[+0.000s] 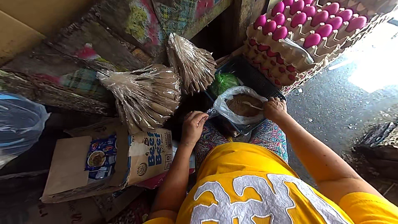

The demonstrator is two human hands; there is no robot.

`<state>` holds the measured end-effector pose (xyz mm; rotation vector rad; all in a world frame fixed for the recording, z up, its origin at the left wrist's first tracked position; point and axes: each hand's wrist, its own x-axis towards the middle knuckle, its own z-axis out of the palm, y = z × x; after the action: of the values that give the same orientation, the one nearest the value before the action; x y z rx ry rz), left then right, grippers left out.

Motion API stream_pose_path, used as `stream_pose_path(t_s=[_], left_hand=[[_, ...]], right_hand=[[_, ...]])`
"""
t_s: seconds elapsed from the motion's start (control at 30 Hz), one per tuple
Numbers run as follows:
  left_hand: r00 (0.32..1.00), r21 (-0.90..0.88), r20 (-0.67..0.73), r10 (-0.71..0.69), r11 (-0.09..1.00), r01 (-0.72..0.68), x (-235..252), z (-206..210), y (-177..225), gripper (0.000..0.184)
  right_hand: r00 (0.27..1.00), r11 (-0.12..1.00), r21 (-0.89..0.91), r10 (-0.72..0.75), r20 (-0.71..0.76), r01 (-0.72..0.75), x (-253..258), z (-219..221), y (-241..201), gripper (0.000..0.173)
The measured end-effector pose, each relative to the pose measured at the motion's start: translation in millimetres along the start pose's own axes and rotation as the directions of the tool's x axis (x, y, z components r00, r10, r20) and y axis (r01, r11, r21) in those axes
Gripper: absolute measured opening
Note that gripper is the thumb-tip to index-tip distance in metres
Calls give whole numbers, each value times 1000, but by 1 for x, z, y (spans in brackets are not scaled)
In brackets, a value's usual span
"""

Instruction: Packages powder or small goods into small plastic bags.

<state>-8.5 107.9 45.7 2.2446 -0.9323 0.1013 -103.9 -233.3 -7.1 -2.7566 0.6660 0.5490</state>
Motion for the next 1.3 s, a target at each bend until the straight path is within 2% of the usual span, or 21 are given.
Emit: stream_pose_path(t_s=[0.13,0.27,0.43,0.6,0.73,0.83,0.9,0.97,1.13,1.3], left_hand=[[994,62,97,40,997,-46,1,36,-14,15],[991,52,79,109,992,-113,6,61,-8,16],[997,-24,33,69,997,-69,17,72,4,14],[999,-69,23,46,997,-44,19,74,5,15],[997,-57,18,69,996,-67,22,74,5,15],[996,-13,17,92,996,-92,26,76,4,16],[995,11,6,97,995,-97,30,76,5,16],[994,34,-8,113,993,-113,35,76,7,16],[990,54,2,142,988,-142,45,80,6,15],[989,54,20,143,988,-144,50,86,11,14]], right_hand=[[999,999,29,-40,-20,41,-7,-8,-1,24],[1000,998,58,-11,18,10,-13,-24,-8,26],[975,933,333,-67,-211,136,5,-22,9,22],[983,891,438,-45,-180,121,26,-8,19,23],[989,842,520,-93,-119,142,45,9,7,25],[1000,742,670,-27,-7,24,48,16,-6,30],[998,572,818,30,61,-67,41,15,-16,31],[996,442,893,68,64,-87,31,11,-22,29],[995,408,912,95,-12,-28,17,3,-17,28],[994,304,951,74,-79,53,0,-14,3,25]])
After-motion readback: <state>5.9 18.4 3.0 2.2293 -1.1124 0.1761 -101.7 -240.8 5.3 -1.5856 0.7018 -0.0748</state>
